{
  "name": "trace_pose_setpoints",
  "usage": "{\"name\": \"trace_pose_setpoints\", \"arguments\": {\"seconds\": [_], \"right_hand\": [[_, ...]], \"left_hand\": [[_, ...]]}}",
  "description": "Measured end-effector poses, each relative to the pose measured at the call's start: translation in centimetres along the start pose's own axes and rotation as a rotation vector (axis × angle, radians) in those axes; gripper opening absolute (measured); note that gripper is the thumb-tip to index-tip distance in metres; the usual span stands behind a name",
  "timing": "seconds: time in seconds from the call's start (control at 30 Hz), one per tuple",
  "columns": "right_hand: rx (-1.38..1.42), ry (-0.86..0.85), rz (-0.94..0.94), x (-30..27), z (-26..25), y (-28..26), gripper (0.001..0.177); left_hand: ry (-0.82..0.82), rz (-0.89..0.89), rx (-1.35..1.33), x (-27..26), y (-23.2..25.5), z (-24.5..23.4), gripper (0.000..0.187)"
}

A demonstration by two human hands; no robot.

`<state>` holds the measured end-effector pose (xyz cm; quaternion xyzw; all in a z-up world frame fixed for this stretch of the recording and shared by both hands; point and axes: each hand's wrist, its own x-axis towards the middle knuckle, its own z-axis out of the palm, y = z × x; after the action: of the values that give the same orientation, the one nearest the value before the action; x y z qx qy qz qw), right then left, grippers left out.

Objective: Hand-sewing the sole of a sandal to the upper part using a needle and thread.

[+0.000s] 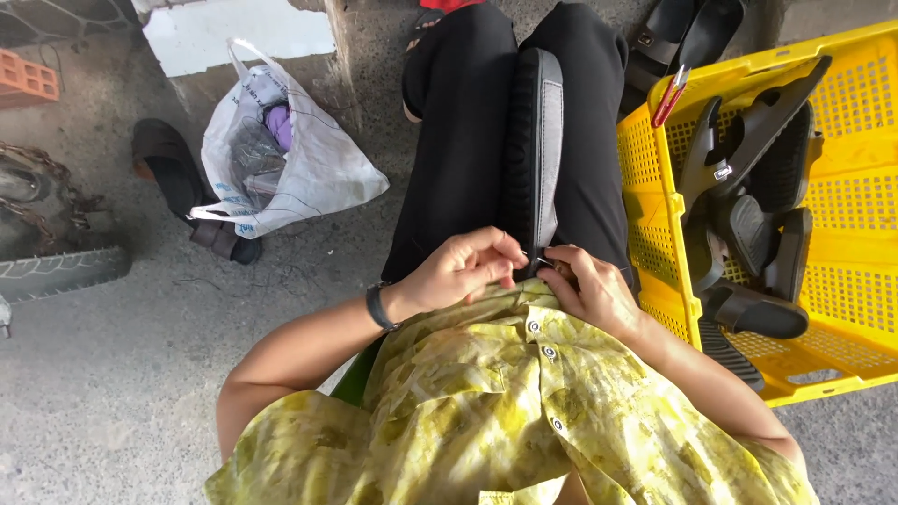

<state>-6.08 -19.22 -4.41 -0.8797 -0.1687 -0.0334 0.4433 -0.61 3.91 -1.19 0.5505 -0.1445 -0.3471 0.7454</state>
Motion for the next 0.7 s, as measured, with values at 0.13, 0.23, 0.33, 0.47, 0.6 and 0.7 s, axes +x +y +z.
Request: {"name": "trace_pose_setpoints", "arguments": {"seconds": [0.13, 0.23, 0.33, 0.47, 0.6, 0.7], "right_hand": [[0.033, 0.093, -0.038, 0.5, 0.2, -0.6, 0.031], [-0.056, 0.139, -0.118, 0.9, -0.8, -1.7, 0.029], [-0.183, 0.046, -0.161, 0.8, -2.4, -2.2, 0.029], [-0.425, -0.187, -0.056, 0.9, -6.8, -3.5, 0.044], [-0.518, -0.304, -0.078, 1.2, -8.5, -3.5, 0.046], [-0.105, -0.26, -0.133, 1.1, -6.1, -2.0, 0.022]], "left_hand": [[0.124, 0.047, 0.307, 1.4, -4.1, -1.2, 0.027], [0.097, -0.015, 0.335, 1.5, -3.8, -1.0, 0.038], [0.139, -0.029, 0.296, 1.4, -2.2, -0.1, 0.031], [0.201, 0.375, 1.154, 2.1, -0.9, 1.8, 0.036], [0.078, 0.598, 1.232, 2.1, -0.5, 2.4, 0.023], [0.09, 0.841, 1.335, 2.4, -1.5, 1.4, 0.018]]}}
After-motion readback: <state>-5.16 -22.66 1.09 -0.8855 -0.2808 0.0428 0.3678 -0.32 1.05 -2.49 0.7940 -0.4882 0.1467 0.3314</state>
